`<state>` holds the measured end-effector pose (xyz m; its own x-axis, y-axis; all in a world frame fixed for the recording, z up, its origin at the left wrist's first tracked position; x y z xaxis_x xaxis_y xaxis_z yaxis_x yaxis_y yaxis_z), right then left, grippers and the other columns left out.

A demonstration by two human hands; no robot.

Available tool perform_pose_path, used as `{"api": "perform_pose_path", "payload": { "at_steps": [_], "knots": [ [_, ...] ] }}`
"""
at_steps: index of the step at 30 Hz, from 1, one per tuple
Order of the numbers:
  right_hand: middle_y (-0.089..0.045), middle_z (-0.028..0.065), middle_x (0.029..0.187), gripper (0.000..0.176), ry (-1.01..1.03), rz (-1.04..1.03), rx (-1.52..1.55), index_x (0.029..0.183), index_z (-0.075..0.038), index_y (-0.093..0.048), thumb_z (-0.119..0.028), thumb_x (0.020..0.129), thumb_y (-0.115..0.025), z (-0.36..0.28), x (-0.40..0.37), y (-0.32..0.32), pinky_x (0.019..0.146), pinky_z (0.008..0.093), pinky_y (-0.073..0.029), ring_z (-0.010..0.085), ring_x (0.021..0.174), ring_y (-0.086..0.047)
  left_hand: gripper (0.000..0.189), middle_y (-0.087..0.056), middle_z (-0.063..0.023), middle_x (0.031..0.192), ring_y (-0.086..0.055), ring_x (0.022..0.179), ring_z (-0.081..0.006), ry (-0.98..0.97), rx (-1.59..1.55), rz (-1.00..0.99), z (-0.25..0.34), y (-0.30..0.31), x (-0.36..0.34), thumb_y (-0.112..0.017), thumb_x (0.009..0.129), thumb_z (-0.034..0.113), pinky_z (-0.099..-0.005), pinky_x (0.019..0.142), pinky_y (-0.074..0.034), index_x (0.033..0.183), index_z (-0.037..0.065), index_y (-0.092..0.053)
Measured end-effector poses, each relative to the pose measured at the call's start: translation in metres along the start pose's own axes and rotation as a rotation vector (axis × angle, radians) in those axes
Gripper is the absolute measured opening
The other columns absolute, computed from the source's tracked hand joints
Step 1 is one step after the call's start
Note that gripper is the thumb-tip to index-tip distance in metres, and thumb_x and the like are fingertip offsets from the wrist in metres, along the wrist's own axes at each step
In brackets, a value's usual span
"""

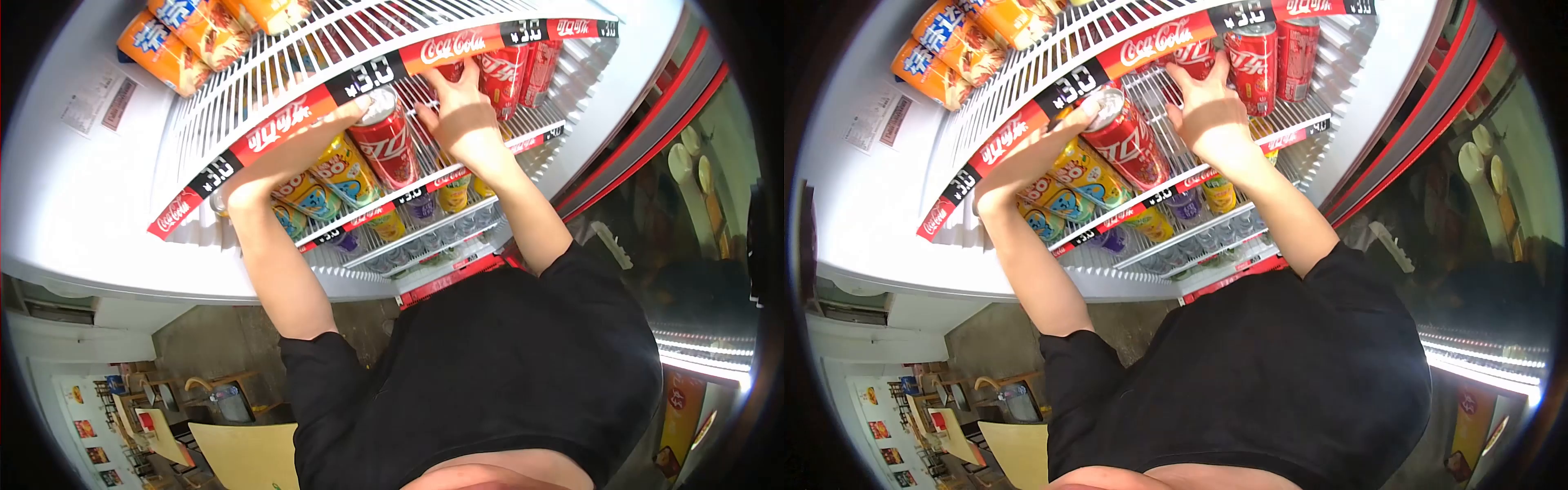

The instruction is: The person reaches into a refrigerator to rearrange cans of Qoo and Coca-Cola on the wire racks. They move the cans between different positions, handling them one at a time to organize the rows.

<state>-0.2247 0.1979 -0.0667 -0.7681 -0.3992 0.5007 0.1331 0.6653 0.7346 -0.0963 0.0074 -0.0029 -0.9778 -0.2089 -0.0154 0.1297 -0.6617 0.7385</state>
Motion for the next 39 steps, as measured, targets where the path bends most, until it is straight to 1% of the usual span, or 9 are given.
{"api": "perform_pose_path", "payload": {
  "at_steps": [2, 5, 10, 17, 22, 25, 26, 32, 39],
  "knots": [
    [-0.036, 0.0323, 0.145, 0.065, -0.041, -0.092, 0.002, 0.147, -0.029, -0.052, -0.025, 0.088, -0.078, 0.001, 0.003, -0.003, 0.091, 0.0544, -0.059, 0.0516, 0.105, -0.068, 0.050, -0.071, -0.0087, 0.115, -0.067, 0.105, -0.0261, -0.255, 0.110, 0.194, 0.000, 0.005, 0.011, -0.075, 0.093, 0.049, -0.0377, 0.092, -0.052, 0.123, 0.009, -0.066],
    [-0.036, 0.0307, 0.146, 0.067, -0.025, -0.099, -0.008, 0.148, -0.030, -0.051, -0.024, 0.088, -0.079, -0.002, 0.003, -0.002, 0.095, 0.0545, -0.058, 0.0506, 0.111, -0.066, 0.046, -0.066, -0.0079, 0.111, -0.064, 0.104, -0.0296, -0.357, 0.371, 0.260, -0.004, 0.004, 0.011, -0.068, 0.096, 0.052, -0.0423, 0.091, -0.050, 0.121, 0.013, -0.068],
    [-0.040, 0.0307, 0.144, 0.062, 0.046, -0.025, 0.051, 0.144, -0.029, -0.056, -0.024, 0.086, -0.079, -0.001, -0.005, 0.000, 0.096, 0.0527, -0.058, 0.0500, 0.111, -0.066, 0.028, -0.064, -0.0068, 0.109, -0.063, 0.099, -0.0281, -0.491, 0.269, 0.194, 0.012, 0.003, -0.001, -0.064, 0.100, 0.049, -0.0426, 0.084, -0.050, 0.118, 0.030, -0.071],
    [-0.042, 0.0343, 0.147, 0.055, 0.178, -0.084, 0.141, 0.141, -0.027, -0.062, -0.023, 0.088, -0.079, -0.005, -0.030, 0.023, 0.096, 0.0508, -0.057, 0.0527, 0.117, -0.063, 0.044, -0.063, -0.0065, 0.123, -0.062, 0.109, -0.0224, -0.388, 0.235, 0.225, -0.017, -0.001, 0.016, -0.062, 0.101, 0.050, -0.0361, 0.093, -0.048, 0.131, 0.018, -0.065],
    [-0.047, 0.0279, 0.145, 0.054, 0.318, -0.133, 0.246, 0.139, -0.024, -0.066, -0.015, 0.087, -0.077, -0.006, -0.045, 0.034, 0.104, 0.0480, -0.052, 0.0440, 0.127, -0.059, 0.051, -0.063, -0.0072, 0.127, -0.062, 0.111, -0.0210, -0.365, 0.312, 0.241, -0.015, -0.001, 0.011, -0.061, 0.101, 0.053, -0.0350, 0.096, -0.048, 0.133, 0.013, -0.063],
    [-0.049, 0.0260, 0.144, 0.055, 0.218, -0.323, 0.356, 0.140, -0.024, -0.066, -0.013, 0.087, -0.077, -0.006, -0.053, 0.033, 0.104, 0.0494, -0.050, 0.0423, 0.129, -0.056, 0.055, -0.063, -0.0076, 0.129, -0.062, 0.113, -0.0201, -0.341, 0.343, 0.245, -0.015, -0.004, 0.014, -0.060, 0.101, 0.055, -0.0343, 0.097, -0.048, 0.134, 0.011, -0.063],
    [-0.050, 0.0236, 0.142, 0.054, 0.429, -0.161, 0.305, 0.139, -0.023, -0.066, -0.011, 0.087, -0.077, -0.014, -0.056, 0.041, 0.098, 0.0476, -0.052, 0.0389, 0.118, -0.060, 0.057, -0.064, -0.0077, 0.130, -0.062, 0.113, -0.0198, -0.338, 0.353, 0.244, -0.014, -0.004, 0.014, -0.059, 0.101, 0.056, -0.0340, 0.098, -0.048, 0.134, 0.010, -0.062],
    [-0.054, 0.0207, 0.131, 0.044, 0.528, -0.173, 0.258, 0.132, -0.025, -0.069, -0.012, 0.090, -0.075, -0.013, -0.060, 0.046, 0.089, 0.0452, -0.056, 0.0346, 0.101, -0.068, 0.064, -0.065, -0.0101, 0.123, -0.063, 0.107, -0.0220, -0.385, 0.478, 0.289, -0.005, 0.000, 0.012, -0.059, 0.098, 0.064, -0.0354, 0.093, -0.050, 0.129, 0.008, -0.063],
    [-0.051, 0.0221, 0.138, 0.044, 0.550, -0.205, 0.366, 0.132, -0.024, -0.070, -0.015, 0.090, -0.078, -0.009, -0.066, 0.043, 0.090, 0.0428, -0.056, 0.0355, 0.104, -0.066, 0.062, -0.066, -0.0101, 0.119, -0.064, 0.104, -0.0226, -0.388, 0.382, 0.294, 0.001, 0.003, 0.005, -0.061, 0.097, 0.064, -0.0360, 0.091, -0.050, 0.125, 0.008, -0.063]
  ]
}}
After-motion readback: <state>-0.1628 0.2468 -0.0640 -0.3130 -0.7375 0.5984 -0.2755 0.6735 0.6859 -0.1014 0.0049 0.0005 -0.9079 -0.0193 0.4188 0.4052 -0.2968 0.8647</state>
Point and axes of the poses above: each hand's wrist, its own x-axis towards the middle knuckle, its own y-axis out of the back of the hand, z = x × y, the point moved 7 cm from there along x, towards the middle knuckle
